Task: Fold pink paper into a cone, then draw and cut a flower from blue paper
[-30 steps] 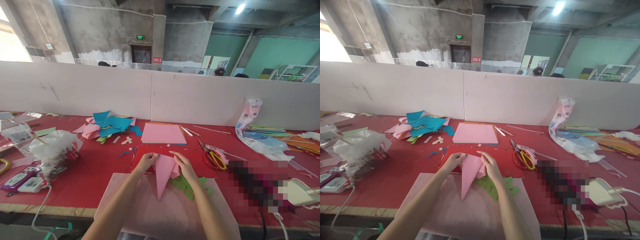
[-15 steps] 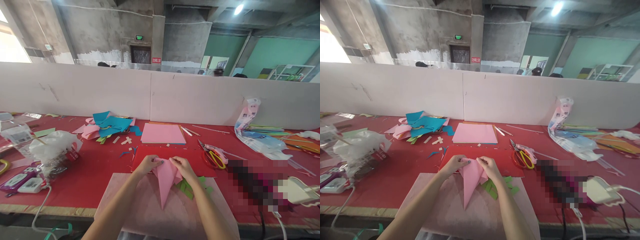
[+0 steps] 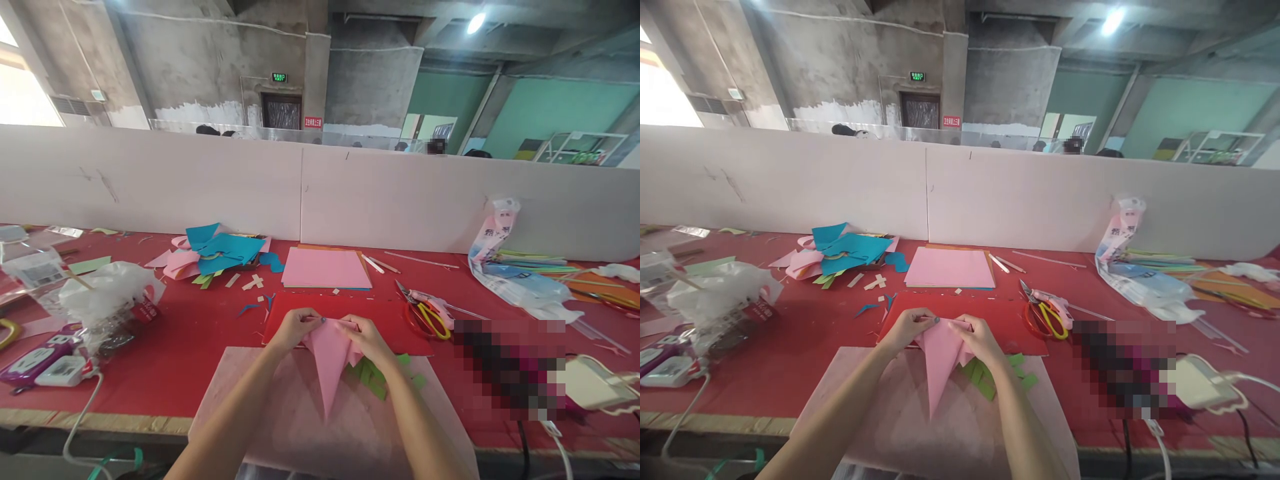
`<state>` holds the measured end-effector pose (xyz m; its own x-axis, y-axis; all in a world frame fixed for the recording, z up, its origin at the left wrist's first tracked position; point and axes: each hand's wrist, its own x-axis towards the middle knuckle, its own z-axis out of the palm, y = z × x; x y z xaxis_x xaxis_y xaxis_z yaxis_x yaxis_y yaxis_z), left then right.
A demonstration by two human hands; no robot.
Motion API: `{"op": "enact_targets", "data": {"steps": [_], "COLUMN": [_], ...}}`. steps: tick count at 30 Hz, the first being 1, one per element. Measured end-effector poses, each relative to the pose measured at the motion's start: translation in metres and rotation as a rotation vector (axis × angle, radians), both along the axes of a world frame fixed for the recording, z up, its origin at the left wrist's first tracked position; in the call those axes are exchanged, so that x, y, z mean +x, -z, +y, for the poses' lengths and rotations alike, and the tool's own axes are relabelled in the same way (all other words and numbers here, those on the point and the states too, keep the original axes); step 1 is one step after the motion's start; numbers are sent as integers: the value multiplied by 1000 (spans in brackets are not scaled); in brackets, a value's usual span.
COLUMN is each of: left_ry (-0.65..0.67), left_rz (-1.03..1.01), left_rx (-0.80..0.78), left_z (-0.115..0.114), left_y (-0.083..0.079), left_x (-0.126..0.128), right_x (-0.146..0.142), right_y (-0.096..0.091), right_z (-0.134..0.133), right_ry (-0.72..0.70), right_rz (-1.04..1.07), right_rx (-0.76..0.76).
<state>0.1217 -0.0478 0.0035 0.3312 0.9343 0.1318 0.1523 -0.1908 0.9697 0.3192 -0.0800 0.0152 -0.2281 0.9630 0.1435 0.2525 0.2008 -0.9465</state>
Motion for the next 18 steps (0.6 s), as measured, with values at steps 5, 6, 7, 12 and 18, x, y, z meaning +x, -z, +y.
{"op": "enact_targets", "data": {"steps": [5,6,7,12,18], "left_ry": [-32,-34,-29,-17,-48], "left_rz": [41,44,49,92,139], "left_rx": [45,63,71,41,85], "left_z": [4,4,4,-3,-8], "left_y": [2,1,0,-6,-11], "left_x": [1,2,2,4,5], "right_x": [3,3,3,1,-1], "right_y": [3,3,3,-1,-2], "right_z": [2,2,2,-1,-3], "right_ry": [15,10,3,-14,-36], "right_rz": [-19,-21,-22,-11,24], "right_rx": [9,15,21,29,-23]}}
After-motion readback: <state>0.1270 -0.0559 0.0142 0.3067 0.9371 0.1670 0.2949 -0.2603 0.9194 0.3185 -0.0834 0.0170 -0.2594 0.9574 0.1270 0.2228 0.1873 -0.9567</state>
